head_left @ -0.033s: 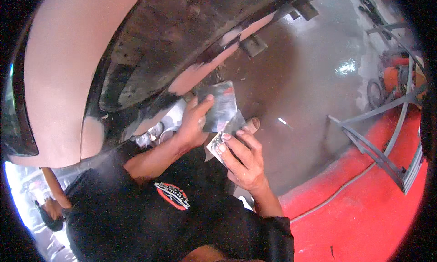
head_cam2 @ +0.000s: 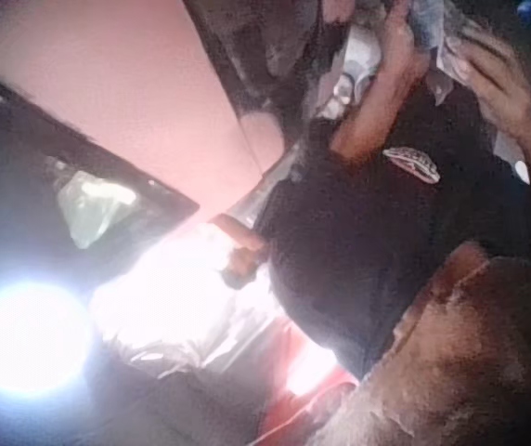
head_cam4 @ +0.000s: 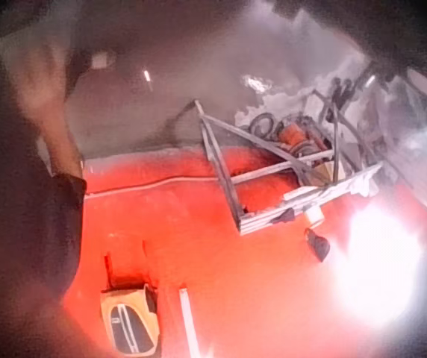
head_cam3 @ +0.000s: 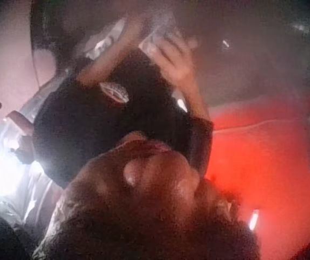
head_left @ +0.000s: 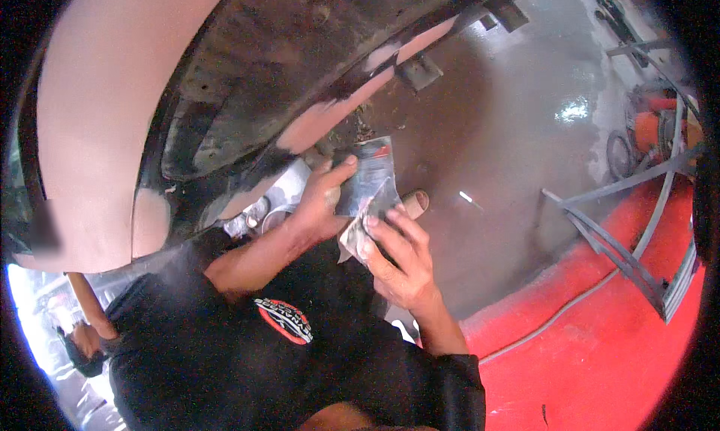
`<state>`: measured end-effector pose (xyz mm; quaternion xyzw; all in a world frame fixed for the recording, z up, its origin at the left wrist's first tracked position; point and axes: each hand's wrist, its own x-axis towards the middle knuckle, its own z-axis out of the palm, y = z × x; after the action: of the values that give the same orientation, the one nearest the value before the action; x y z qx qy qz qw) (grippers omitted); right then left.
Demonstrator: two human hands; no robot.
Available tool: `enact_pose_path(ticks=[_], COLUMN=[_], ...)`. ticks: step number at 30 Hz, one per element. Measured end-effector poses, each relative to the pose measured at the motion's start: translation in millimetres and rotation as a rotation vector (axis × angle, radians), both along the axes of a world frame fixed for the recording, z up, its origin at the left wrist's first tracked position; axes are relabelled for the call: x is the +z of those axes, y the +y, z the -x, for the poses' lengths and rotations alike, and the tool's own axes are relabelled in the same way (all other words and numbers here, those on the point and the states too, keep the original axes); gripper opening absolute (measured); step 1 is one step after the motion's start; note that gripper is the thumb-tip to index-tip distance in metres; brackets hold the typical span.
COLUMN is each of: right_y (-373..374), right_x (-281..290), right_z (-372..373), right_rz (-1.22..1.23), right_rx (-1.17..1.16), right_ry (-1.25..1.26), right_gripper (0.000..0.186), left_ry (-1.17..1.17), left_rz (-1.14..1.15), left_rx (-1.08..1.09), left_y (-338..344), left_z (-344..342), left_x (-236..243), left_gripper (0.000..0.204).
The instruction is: The person scoops body filler from a container onto a metal mixing card, then uses a spreader to apply the filler to a car bumper. The person repeatedly scrapes and smooths the filler across the bumper surface.
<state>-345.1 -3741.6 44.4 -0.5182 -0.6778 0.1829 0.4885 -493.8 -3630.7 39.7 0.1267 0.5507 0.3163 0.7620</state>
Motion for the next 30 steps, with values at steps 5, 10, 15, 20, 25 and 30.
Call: enact_pose_path(ticks=[5, 10, 15, 20, 25, 30], right_y=[-1, 13, 40, 41, 26, 8], right_x=[-51, -84, -57, -32, -40, -82], right_z=[-29, -55, -61, -43, -18, -30], right_rz=[0.125, 0.328, 0.245, 0.177, 0.248, 0.504], right_rx=[-0.101, -0.187, -0.147, 0.063, 0.161, 0.231], right_ry=[-0.208, -0.024, -0.09, -0.232, -0.313, 0.18], right_gripper=[0.042, 0.045, 0.05, 0.046, 0.036, 0.042], left_ry=[-0.269, -0.105, 0.174, 0.396, 0.788, 0.575], left_rz=[0.04, -0.069, -0.28, -0.424, -0.725, -0.247], left_rx=[-0.068, 0.058, 0.027, 0.006, -0.267, 0.019], left_y=[-2, -4, -17, -14, -15, -23], left_z=[6, 12, 23, 17, 12, 34], left_x=[0, 16, -8, 3, -6, -18], left_gripper=[0.035, 0.03, 0.039, 0.036, 0.032, 0.038])
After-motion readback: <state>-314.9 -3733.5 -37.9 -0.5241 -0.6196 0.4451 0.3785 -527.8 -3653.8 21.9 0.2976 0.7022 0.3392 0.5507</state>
